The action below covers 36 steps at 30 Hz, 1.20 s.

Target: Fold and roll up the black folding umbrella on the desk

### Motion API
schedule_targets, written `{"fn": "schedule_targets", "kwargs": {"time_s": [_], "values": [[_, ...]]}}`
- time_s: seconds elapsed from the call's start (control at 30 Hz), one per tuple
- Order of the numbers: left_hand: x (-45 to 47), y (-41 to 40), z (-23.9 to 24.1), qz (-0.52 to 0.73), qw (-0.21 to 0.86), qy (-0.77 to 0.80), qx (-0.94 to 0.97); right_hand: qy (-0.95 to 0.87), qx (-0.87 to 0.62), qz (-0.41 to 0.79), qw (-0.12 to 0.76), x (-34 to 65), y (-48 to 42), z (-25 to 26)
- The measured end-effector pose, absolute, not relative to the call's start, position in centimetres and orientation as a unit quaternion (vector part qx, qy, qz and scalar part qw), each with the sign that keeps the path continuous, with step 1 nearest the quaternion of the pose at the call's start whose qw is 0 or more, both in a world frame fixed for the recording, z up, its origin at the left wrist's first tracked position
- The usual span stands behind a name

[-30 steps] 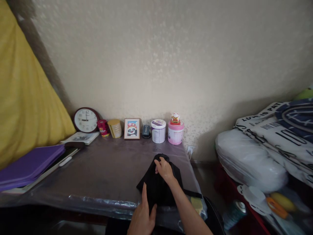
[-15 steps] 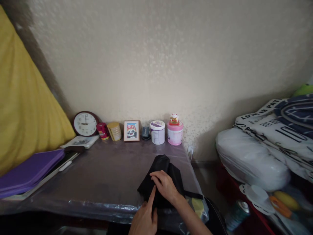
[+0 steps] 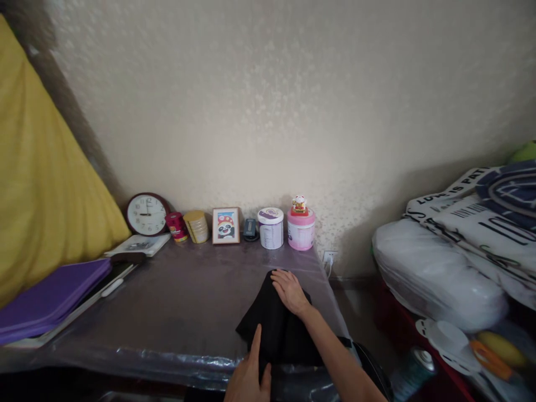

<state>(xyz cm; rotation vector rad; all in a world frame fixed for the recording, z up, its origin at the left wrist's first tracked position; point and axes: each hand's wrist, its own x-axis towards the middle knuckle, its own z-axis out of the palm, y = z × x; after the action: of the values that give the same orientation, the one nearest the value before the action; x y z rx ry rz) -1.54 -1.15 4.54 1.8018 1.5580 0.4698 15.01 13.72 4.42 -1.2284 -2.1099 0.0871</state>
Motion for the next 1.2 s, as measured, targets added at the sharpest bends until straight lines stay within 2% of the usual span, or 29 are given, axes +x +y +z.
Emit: {"fn": "schedule_targets", "kwargs": {"time_s": [0.13,0.2,0.3,0.43,0.57,0.67,0.77,1.0,1.2], "values": [[-1.5,-1.0,4.4,0.195,0.387,0.605,0.668,-0.768,-0.550,0.012,0.328,15.9,16.2,4.7],[-1.6,-1.0,4.3,0.203,0.397,0.599,0.665,-0.738,-0.578,-0.006,0.349,15.9,15.4,5.3],[-1.6,-0.9,3.9,0.216,0.398,0.580,0.678,-0.762,-0.513,-0.007,0.394,14.9,12.4,5.7],[-1.8,-0.8,3.6,0.213,0.398,0.573,0.684,-0.835,-0.418,0.042,0.357,13.2,9.5,5.0],[-2.0,-1.0,4.1,0.237,0.416,0.573,0.665,-0.761,-0.520,0.012,0.389,14.7,11.3,4.3],[-2.1,-1.4,4.6,0.255,0.490,0.570,0.608,-0.664,-0.604,0.007,0.442,17.9,12.5,3.9],[-2.1,-1.4,4.6,0.272,0.560,0.564,0.542,-0.588,-0.662,0.048,0.462,21.1,11.5,3.2],[-2.3,-1.4,4.8,0.292,0.599,0.564,0.488,-0.546,-0.688,0.195,0.436,22.2,7.7,1.9],[-3.0,-1.3,5.1,0.313,0.636,0.525,0.471,-0.537,-0.680,0.211,0.452,21.2,8.1,2.1]]}}
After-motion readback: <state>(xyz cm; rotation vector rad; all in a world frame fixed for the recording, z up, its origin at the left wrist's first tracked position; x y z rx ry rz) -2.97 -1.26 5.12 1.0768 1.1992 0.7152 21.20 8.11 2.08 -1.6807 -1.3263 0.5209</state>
